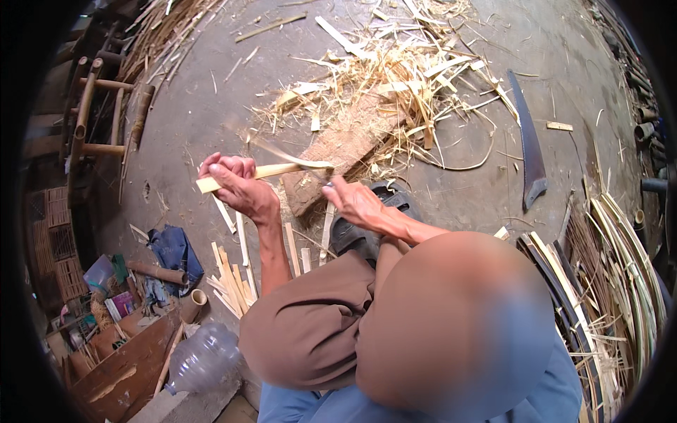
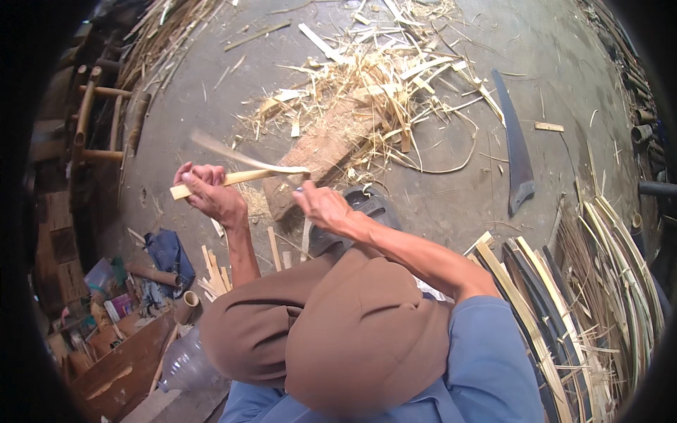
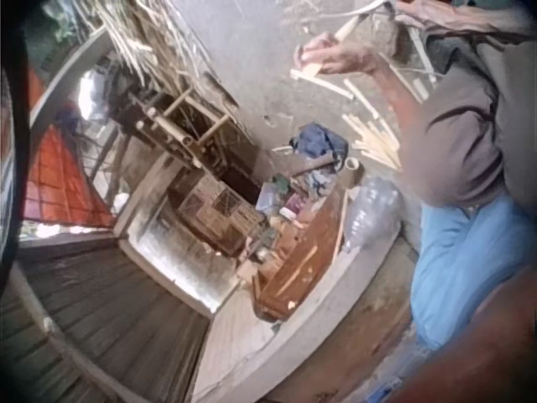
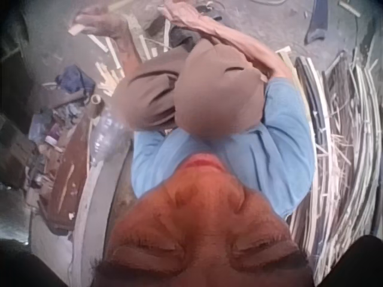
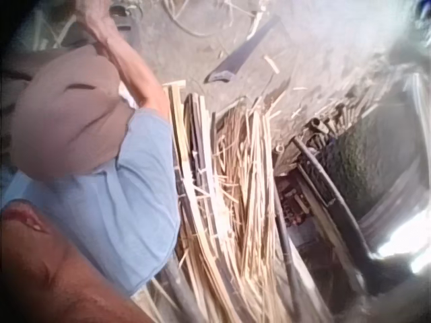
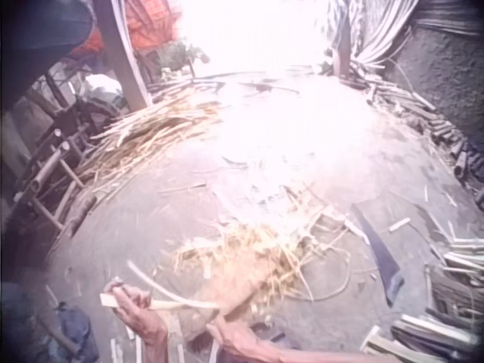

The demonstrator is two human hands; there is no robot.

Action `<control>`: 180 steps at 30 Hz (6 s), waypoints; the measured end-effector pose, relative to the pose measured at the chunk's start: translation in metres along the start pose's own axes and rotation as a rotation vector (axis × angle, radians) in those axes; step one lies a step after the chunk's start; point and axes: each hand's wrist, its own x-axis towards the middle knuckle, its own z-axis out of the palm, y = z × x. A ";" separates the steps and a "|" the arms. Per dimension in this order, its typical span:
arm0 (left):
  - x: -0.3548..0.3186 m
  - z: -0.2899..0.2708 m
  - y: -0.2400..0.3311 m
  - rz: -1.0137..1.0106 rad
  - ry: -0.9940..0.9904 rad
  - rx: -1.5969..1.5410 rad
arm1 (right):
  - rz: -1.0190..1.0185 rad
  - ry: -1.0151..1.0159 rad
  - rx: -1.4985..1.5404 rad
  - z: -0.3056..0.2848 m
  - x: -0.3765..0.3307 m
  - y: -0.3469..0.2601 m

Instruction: The person sits on the floor and repeatedly picks up thin wooden strips, shaves them with a knife against a wooden block, and places the finished pieces into a pile. The person handles each strip one at a time, rotating it to shave different sides.

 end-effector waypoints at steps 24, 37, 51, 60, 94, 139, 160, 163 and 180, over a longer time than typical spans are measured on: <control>-0.039 0.003 0.017 0.177 0.058 0.207 | 0.073 -0.009 0.005 -0.008 0.022 0.034; -0.043 0.010 0.017 0.168 0.089 0.271 | 0.102 -0.053 -0.039 -0.012 0.020 0.045; -0.047 0.011 0.014 0.194 0.077 0.260 | 0.129 -0.044 0.056 -0.017 0.017 0.040; -0.043 0.010 0.009 0.233 0.157 0.315 | -0.123 -0.157 0.099 -0.035 0.004 -0.043; -0.081 -0.093 -0.009 -0.368 0.026 0.408 | 0.200 -0.097 -0.284 -0.056 -0.069 0.074; 0.012 -0.023 0.005 -0.646 -0.067 -0.259 | -0.554 0.291 -0.322 -0.028 -0.042 0.001; 0.002 -0.007 0.033 -0.432 -0.150 -0.099 | 0.138 -0.415 0.392 -0.054 -0.028 -0.022; 0.027 -0.032 0.024 -0.522 0.162 -0.367 | 0.088 -0.127 0.532 -0.060 -0.021 0.006; -0.041 -0.101 -0.036 -0.426 0.210 0.229 | 0.017 0.136 -0.240 -0.056 -0.094 0.070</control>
